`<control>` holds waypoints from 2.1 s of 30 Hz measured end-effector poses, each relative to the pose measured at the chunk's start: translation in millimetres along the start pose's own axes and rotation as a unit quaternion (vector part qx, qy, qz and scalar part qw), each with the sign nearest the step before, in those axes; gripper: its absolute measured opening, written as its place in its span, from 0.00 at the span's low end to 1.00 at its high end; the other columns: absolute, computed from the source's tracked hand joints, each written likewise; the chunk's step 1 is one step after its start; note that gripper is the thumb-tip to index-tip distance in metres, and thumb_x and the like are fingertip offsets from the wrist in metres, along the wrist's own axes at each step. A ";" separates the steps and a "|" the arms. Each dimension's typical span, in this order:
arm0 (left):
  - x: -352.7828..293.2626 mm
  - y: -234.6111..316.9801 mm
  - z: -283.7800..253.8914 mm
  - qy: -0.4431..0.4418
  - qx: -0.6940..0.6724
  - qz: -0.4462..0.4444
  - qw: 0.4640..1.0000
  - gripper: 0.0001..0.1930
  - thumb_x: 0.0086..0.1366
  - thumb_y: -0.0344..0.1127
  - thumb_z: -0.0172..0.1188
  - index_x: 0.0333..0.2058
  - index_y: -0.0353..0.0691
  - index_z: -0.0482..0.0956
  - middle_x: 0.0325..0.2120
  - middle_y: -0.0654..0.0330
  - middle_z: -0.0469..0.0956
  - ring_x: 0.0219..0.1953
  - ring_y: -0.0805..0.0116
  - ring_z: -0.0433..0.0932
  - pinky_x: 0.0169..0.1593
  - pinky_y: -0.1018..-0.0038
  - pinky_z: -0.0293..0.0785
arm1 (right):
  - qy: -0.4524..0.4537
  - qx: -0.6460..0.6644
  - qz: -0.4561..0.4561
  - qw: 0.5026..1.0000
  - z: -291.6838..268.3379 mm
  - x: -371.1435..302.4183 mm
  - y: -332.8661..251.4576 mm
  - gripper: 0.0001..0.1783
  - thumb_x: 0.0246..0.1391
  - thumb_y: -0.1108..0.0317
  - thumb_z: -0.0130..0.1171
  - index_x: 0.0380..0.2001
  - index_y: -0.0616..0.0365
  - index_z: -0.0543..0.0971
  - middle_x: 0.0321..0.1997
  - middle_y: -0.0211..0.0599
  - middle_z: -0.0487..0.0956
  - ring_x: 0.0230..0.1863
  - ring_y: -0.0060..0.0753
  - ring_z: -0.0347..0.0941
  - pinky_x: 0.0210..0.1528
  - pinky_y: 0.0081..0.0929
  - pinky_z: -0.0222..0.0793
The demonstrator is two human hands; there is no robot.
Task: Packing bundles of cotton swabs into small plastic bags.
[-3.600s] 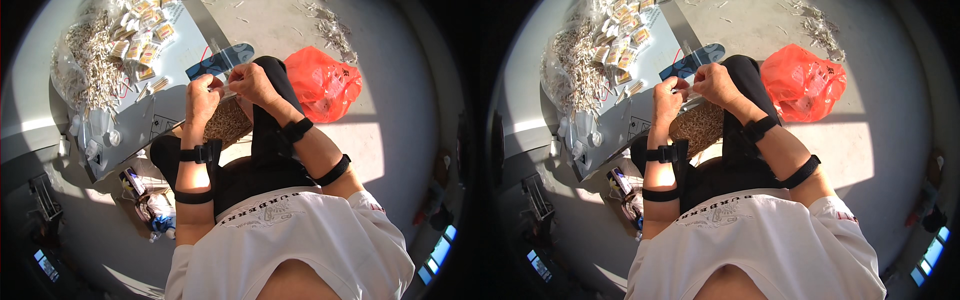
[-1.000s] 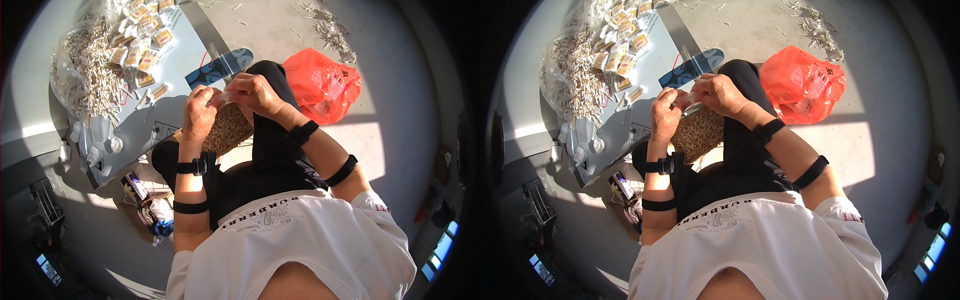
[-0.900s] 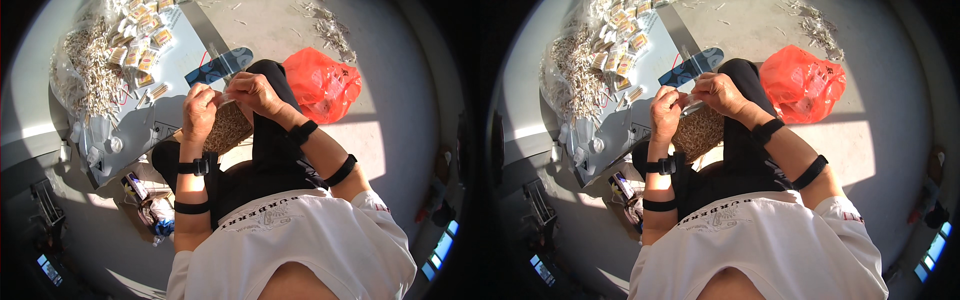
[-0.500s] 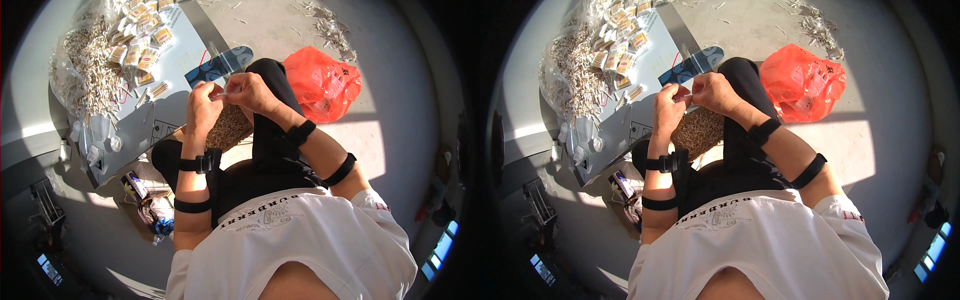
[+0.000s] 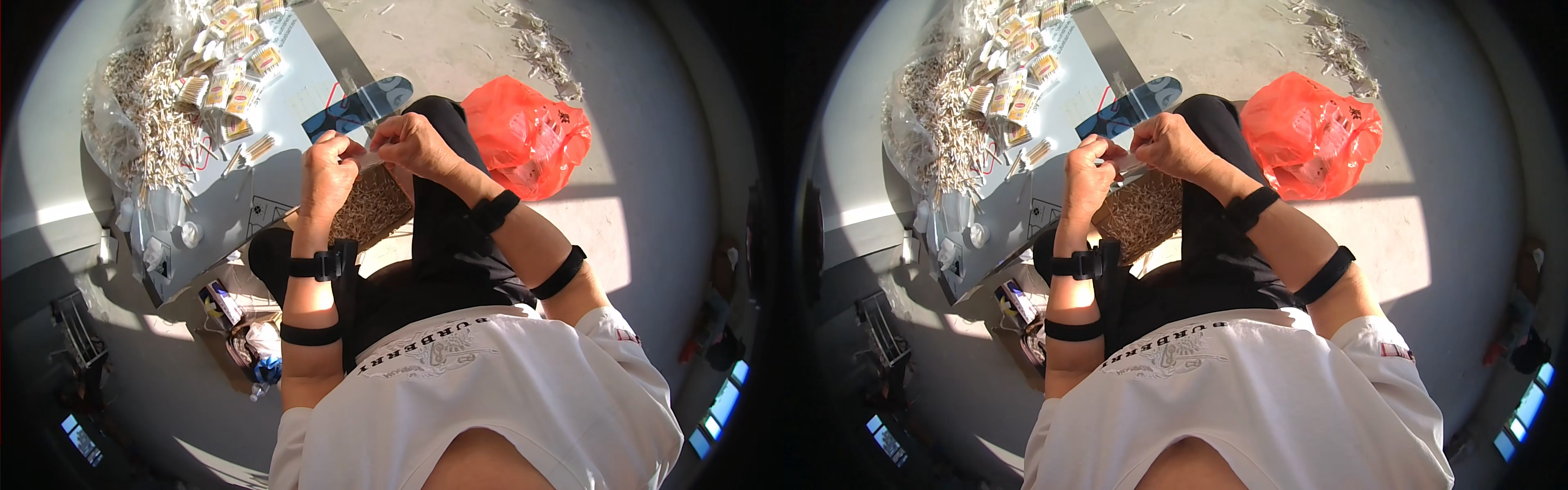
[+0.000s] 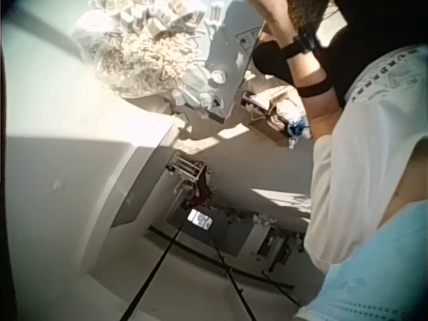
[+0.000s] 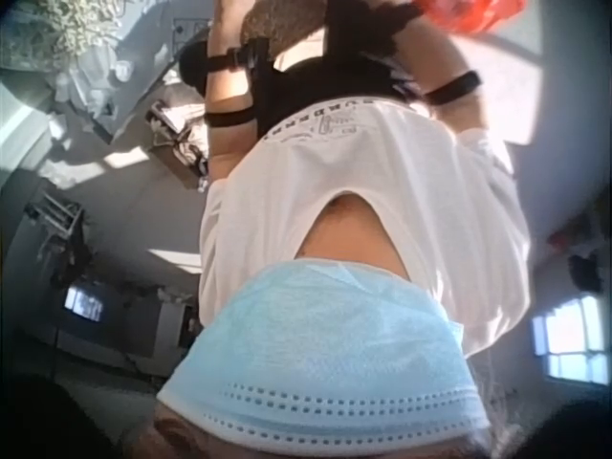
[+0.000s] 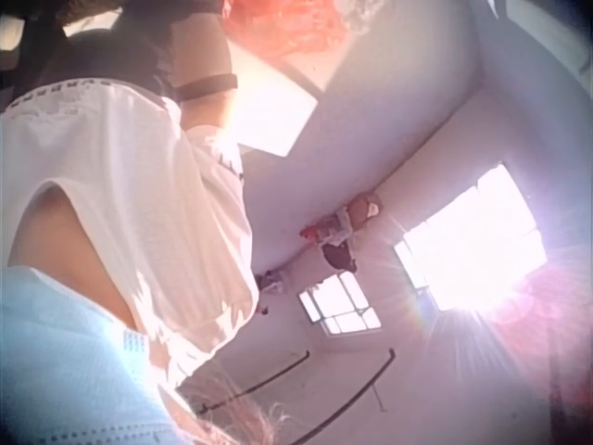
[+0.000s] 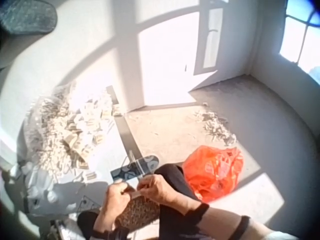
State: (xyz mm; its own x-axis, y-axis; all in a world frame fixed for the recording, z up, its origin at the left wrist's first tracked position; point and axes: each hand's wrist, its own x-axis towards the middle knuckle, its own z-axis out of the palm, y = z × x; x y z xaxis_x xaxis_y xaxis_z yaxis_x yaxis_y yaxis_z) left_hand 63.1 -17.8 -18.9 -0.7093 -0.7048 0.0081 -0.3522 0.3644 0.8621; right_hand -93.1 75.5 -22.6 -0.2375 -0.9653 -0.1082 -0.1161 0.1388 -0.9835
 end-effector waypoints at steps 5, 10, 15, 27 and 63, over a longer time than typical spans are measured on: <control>-1.1 -6.7 -4.1 0.006 -0.016 0.007 1.000 0.11 0.48 0.19 0.53 0.30 0.33 0.82 0.27 0.55 0.76 0.30 0.61 0.80 0.35 0.71 0.75 | 0.004 0.016 0.059 0.998 -1.1 1.0 -2.0 0.05 0.44 0.77 0.58 0.26 0.66 0.81 0.19 0.30 0.77 0.22 0.18 0.73 0.25 0.17 0.67; -3.0 8.7 0.8 0.007 0.019 0.053 0.998 0.09 0.47 0.20 0.58 0.31 0.33 0.81 0.29 0.55 0.77 0.30 0.58 0.79 0.35 0.70 0.75 | 0.024 0.005 0.061 0.998 -2.1 -0.7 2.1 0.05 0.44 0.76 0.58 0.25 0.66 0.81 0.19 0.30 0.78 0.21 0.17 0.73 0.25 0.17 0.67; -3.8 11.0 2.8 -0.007 0.039 0.050 0.998 0.11 0.46 0.20 0.65 0.31 0.33 0.80 0.29 0.55 0.77 0.31 0.56 0.79 0.34 0.69 0.74 | 0.028 0.011 0.030 0.999 -2.6 1.5 5.1 0.05 0.41 0.75 0.59 0.23 0.64 0.81 0.16 0.33 0.77 0.20 0.19 0.74 0.23 0.20 0.69; -4.2 5.2 2.7 0.012 0.019 0.071 0.997 0.11 0.46 0.19 0.64 0.32 0.32 0.80 0.30 0.55 0.78 0.30 0.60 0.79 0.34 0.72 0.74 | 0.013 0.191 0.138 0.972 -10.6 2.0 11.1 0.10 0.41 0.79 0.56 0.29 0.68 0.83 0.19 0.34 0.78 0.21 0.19 0.72 0.24 0.15 0.65; -10.3 -2.5 3.5 0.056 0.092 0.175 0.979 0.08 0.45 0.19 0.65 0.26 0.34 0.79 0.30 0.57 0.77 0.35 0.55 0.76 0.37 0.65 0.75 | 0.005 -0.264 -0.219 0.939 -6.4 -5.2 3.9 0.07 0.45 0.71 0.64 0.29 0.60 0.80 0.31 0.36 0.77 0.33 0.42 0.76 0.34 0.31 0.72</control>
State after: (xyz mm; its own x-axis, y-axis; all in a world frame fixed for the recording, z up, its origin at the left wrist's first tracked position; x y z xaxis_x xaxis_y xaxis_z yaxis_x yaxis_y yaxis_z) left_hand 69.1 -9.4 -22.9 -0.7388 -0.5759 0.3501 -0.2117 0.6914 0.6908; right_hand -98.5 82.5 -25.0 -0.0642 -0.9534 0.2950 -0.6659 -0.1792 -0.7242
